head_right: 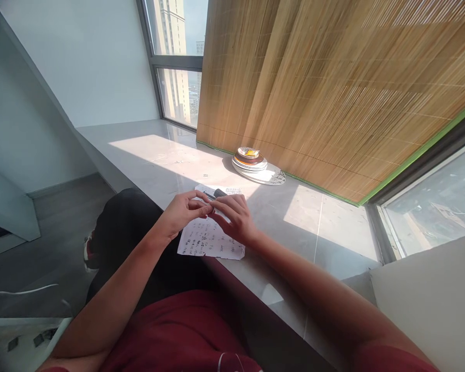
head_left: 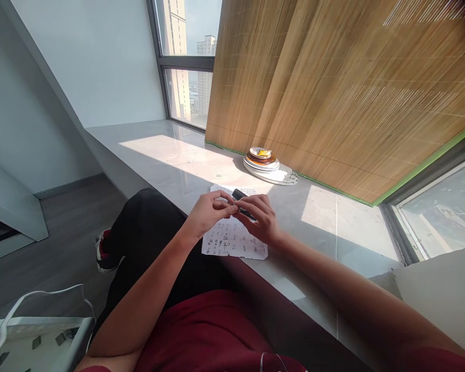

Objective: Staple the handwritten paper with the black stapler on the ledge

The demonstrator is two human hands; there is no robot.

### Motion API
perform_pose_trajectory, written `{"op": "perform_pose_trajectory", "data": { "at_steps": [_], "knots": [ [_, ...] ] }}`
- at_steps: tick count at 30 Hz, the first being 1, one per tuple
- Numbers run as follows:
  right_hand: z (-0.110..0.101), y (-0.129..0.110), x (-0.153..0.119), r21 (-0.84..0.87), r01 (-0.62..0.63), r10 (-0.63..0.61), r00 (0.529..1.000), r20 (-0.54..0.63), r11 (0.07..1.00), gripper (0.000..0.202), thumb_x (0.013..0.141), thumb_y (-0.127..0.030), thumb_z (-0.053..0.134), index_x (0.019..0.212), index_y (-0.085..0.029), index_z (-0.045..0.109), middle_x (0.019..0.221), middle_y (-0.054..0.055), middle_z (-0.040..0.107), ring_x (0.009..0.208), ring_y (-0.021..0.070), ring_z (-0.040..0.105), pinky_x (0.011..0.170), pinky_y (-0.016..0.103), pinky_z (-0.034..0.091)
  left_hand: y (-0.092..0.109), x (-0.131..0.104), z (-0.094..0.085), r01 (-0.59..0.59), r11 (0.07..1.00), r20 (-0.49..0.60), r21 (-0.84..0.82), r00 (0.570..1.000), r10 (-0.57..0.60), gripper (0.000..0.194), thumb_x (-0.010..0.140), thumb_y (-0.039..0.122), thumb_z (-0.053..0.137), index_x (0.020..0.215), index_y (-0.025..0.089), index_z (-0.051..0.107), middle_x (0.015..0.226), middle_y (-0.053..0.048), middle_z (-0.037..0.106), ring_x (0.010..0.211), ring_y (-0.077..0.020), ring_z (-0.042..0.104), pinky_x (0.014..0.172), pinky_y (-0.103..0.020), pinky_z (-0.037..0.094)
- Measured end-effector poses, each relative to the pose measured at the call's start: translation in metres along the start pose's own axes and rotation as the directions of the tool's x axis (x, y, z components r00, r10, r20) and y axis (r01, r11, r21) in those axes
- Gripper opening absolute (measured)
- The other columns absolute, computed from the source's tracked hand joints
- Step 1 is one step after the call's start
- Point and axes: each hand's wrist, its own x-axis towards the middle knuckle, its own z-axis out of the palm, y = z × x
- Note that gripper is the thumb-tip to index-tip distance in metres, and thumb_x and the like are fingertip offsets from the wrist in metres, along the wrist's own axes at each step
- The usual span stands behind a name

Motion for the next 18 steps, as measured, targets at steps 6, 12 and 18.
{"op": "perform_pose_trajectory", "data": {
  "at_steps": [6, 12, 18],
  "knots": [
    [-0.002, 0.000, -0.002, -0.008, -0.037, 0.037, 0.998, 0.052, 0.999, 0.023, 0.103, -0.033, 0.070, 0.125, -0.032, 0.073, 0.103, 0.005, 0.079, 0.094, 0.0249, 0.070, 0.085, 0.044, 0.050, 0.000, 0.000, 0.003, -0.028, 0.999, -0.027, 0.038, 0.999, 0.029, 0.038, 0.076, 0.047, 0.096, 0.093, 0.022, 0.074, 0.074, -0.005, 0.077, 0.076, -0.0232, 0.074, 0.074, -0.034, 0.057],
    [-0.009, 0.018, 0.006, -0.089, -0.171, 0.168, 0.985, -0.041, 0.981, 0.016, 0.101, -0.031, 0.067, 0.114, -0.030, 0.076, 0.103, 0.006, 0.078, 0.094, 0.0265, 0.067, 0.089, 0.046, 0.049, -0.005, 0.003, 0.002, -0.074, 0.987, -0.129, 0.143, 0.987, 0.093, 0.041, 0.085, 0.060, 0.086, 0.092, 0.022, 0.073, 0.079, -0.008, 0.079, 0.071, -0.0230, 0.073, 0.063, -0.032, 0.056],
    [-0.022, 0.106, -0.008, -0.307, -0.533, 0.549, 0.835, -0.040, 0.788, 0.014, 0.089, -0.029, 0.070, 0.096, -0.025, 0.082, 0.101, 0.009, 0.074, 0.105, 0.0338, 0.060, 0.093, 0.052, 0.048, 0.004, -0.001, -0.002, -0.066, 0.978, -0.187, 0.196, 0.977, 0.103, 0.043, 0.093, 0.065, 0.075, 0.089, 0.021, 0.073, 0.071, -0.008, 0.074, 0.063, -0.0213, 0.068, 0.053, -0.030, 0.049]
  ]
}}
